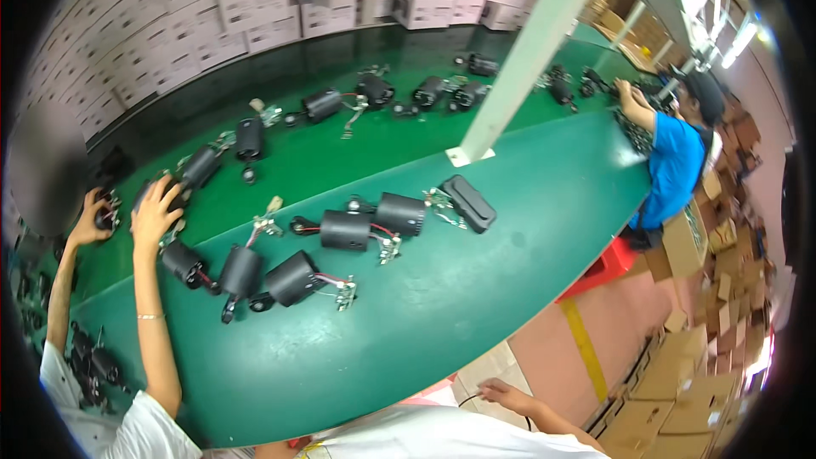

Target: Assembling electronic components and PCBs into black cylindrical housings at a factory assembly line.

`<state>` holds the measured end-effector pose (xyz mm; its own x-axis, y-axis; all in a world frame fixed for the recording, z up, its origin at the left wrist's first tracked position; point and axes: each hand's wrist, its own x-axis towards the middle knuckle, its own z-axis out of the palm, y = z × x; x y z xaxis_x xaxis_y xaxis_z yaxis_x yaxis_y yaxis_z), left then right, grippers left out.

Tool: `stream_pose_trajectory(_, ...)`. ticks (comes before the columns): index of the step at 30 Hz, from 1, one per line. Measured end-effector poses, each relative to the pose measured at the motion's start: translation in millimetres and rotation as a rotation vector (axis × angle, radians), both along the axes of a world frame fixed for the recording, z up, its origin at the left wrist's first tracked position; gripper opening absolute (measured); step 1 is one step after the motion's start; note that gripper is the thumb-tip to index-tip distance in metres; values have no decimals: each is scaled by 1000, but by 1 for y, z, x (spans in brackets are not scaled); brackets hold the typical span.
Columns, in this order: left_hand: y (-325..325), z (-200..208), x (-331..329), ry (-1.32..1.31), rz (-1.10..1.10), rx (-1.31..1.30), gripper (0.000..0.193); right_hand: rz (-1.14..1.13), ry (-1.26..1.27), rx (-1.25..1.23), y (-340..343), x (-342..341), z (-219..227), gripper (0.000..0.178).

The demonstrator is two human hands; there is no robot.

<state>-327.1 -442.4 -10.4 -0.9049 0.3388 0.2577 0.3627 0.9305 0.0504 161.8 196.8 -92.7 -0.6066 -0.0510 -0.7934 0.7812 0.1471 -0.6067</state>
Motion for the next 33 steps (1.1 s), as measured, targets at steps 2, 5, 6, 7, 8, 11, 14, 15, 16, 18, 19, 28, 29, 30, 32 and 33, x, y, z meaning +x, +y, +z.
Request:
stream_pose_trajectory(2,23,2,-5,55,31,-123,56,-8,-45,-171,45,87,-43,33)
stream_pose_trajectory(5,9,8,8,90,83,-224,55,153,-281,-210,-5,73,5,31)
stream_pose_trajectory(6,14,10,7,100,72,-216,55,183,-232,-316,-8,102,-21,36)
stream_pose_trajectory(7,16,13,7,112,73,-223,55,150,-215,-335,-22,96,-21,36)
stream_pose_trajectory(8,18,14,8,123,64,-217,54,100,-192,-322,-31,88,-17,36)
stream_pose_trajectory(11,6,6,7,174,15,-204,49,5,-112,-280,-42,61,-6,36)
stream_pose_trajectory(14,-24,-3,9,210,16,-216,49,-29,-59,-264,-46,44,3,37)
stream_pose_trajectory(15,-25,-1,16,185,37,-196,50,-42,-49,-255,-47,40,6,37)
stream_pose_trajectory(16,-25,0,21,159,55,-172,51,-54,-43,-250,-49,38,9,37)
stream_pose_trajectory(18,-21,13,36,119,146,-134,52,-78,-21,-242,-50,34,14,37)
stream_pose_trajectory(19,-27,19,45,146,189,-171,51,-93,-15,-238,-53,33,17,38)
stream_pose_trajectory(28,-193,17,154,46,677,-573,65,-239,74,-401,-73,17,14,42)
stream_pose_trajectory(29,-192,6,174,-39,721,-601,64,-240,70,-395,-78,21,4,42)
stream_pose_trajectory(30,-192,-5,194,-126,764,-630,63,-94,274,-217,-83,21,-4,36)
stream_pose_trajectory(32,-205,-36,227,-122,722,-139,54,68,476,-48,-87,22,-22,31)
stream_pose_trajectory(33,-213,-49,237,-75,569,393,50,-10,374,-129,-89,22,-29,26)
